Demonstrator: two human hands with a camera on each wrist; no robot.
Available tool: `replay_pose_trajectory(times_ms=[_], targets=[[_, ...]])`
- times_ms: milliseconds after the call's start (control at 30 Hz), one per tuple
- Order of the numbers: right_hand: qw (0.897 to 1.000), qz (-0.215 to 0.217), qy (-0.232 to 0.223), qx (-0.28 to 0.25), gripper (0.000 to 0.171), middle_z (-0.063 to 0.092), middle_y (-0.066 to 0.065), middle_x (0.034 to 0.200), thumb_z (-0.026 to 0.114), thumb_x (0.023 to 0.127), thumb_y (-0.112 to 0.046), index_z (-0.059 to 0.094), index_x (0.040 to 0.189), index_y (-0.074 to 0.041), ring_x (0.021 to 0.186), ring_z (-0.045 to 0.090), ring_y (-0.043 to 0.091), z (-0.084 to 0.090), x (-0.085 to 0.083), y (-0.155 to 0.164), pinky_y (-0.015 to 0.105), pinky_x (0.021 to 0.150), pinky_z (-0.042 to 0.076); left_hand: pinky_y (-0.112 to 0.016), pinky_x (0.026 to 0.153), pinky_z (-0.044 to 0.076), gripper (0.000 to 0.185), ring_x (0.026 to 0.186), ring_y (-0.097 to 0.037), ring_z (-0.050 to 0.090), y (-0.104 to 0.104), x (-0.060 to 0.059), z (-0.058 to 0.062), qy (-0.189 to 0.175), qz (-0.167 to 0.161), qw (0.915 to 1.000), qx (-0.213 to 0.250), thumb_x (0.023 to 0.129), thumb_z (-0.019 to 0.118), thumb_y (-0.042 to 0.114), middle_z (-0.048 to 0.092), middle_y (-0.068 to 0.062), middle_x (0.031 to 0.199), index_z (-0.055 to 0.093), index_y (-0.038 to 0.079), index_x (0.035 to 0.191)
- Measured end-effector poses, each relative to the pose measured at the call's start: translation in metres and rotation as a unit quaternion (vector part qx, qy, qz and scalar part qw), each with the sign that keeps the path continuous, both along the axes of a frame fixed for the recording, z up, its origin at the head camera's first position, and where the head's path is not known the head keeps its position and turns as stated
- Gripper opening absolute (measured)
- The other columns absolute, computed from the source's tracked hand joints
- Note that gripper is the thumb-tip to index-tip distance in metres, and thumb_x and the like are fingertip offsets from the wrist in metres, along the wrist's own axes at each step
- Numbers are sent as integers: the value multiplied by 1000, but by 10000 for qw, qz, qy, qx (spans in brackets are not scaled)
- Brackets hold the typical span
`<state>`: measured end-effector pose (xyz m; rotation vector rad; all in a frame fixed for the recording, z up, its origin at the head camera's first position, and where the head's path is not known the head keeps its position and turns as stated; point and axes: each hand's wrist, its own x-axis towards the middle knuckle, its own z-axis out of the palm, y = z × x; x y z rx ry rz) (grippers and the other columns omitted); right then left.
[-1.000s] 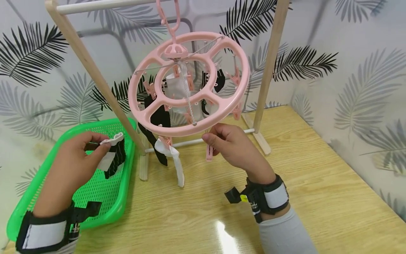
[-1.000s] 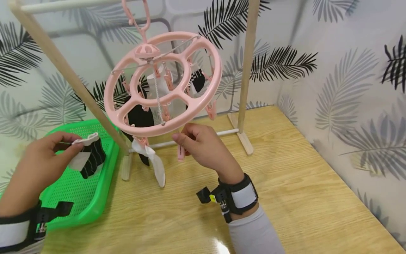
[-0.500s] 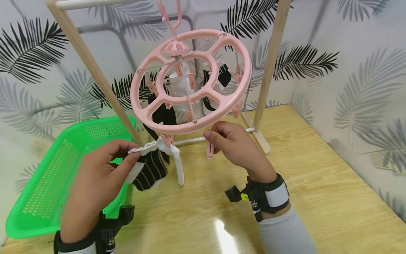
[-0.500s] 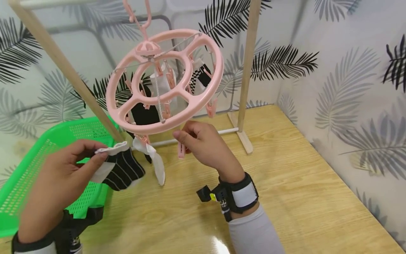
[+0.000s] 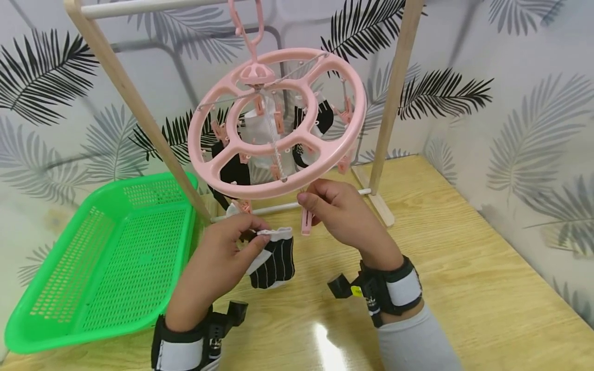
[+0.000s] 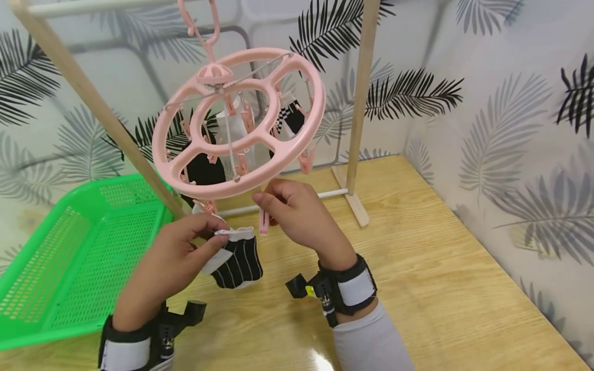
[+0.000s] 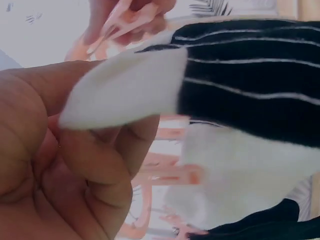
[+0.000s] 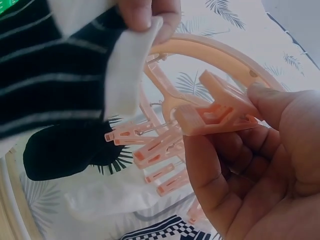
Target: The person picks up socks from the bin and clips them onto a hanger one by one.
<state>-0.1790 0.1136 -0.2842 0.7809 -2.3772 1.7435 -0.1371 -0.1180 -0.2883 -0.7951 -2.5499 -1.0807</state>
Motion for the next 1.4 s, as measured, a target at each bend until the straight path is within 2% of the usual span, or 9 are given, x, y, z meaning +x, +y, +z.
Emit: replay_pose_trajectory(times_ms=[133,300,567,867,1033,1233,1400], targets=[[9996,178,147,-147,23,65,4,69,55,103,-15,65,85,-5,70,64,22,-1,-1,-2,44,73,56,-38,75,53,10,85,-10,63,7,-1,-5,-86,-120,9999,13,90,71,4,70,1,93,71,10,98],[9992,249,267,-181,20,66,3,71,55,103,-12,67,90,-3,72,64,21,-1,0,-4,38,73,55,-36,78,52,9,85,-10,61,15,-1,-6,-165,-244,9996,19,91,71,5,68,2,93,72,11,98],[9991,109,398,-54,20,65,2,75,55,103,-12,67,90,-3,77,65,18,-1,2,-3,36,74,55,-29,66,51,8,79,-8,58,21,-2,-6,-4,-301,9995,2,91,72,8,67,5,91,71,12,98],[9988,261,398,-108,22,65,3,74,53,103,-12,67,88,-3,76,66,18,-2,0,-3,37,75,57,-29,64,52,9,83,-9,62,25,-4,-9,326,-240,9989,226,91,72,8,70,2,94,71,9,100],[9988,321,326,-161,22,65,4,74,54,103,-12,68,88,-3,75,65,19,-2,0,-4,36,75,55,-27,61,52,10,84,-9,63,30,-6,-12,493,-314,9974,425,92,72,9,71,2,95,71,9,101],[9990,291,334,4,21,64,3,77,56,102,-14,69,89,-5,70,60,19,-1,2,-4,30,65,47,-25,59,52,11,84,-10,65,32,-7,-14,702,-318,9945,707,91,73,9,71,1,95,71,8,102],[9980,521,342,133,17,66,2,78,57,102,-16,69,94,-6,72,62,19,-1,1,-3,30,62,45,-25,58,52,11,87,-12,66,31,-8,-16,815,-268,9931,804,90,73,6,71,-1,95,71,7,100]])
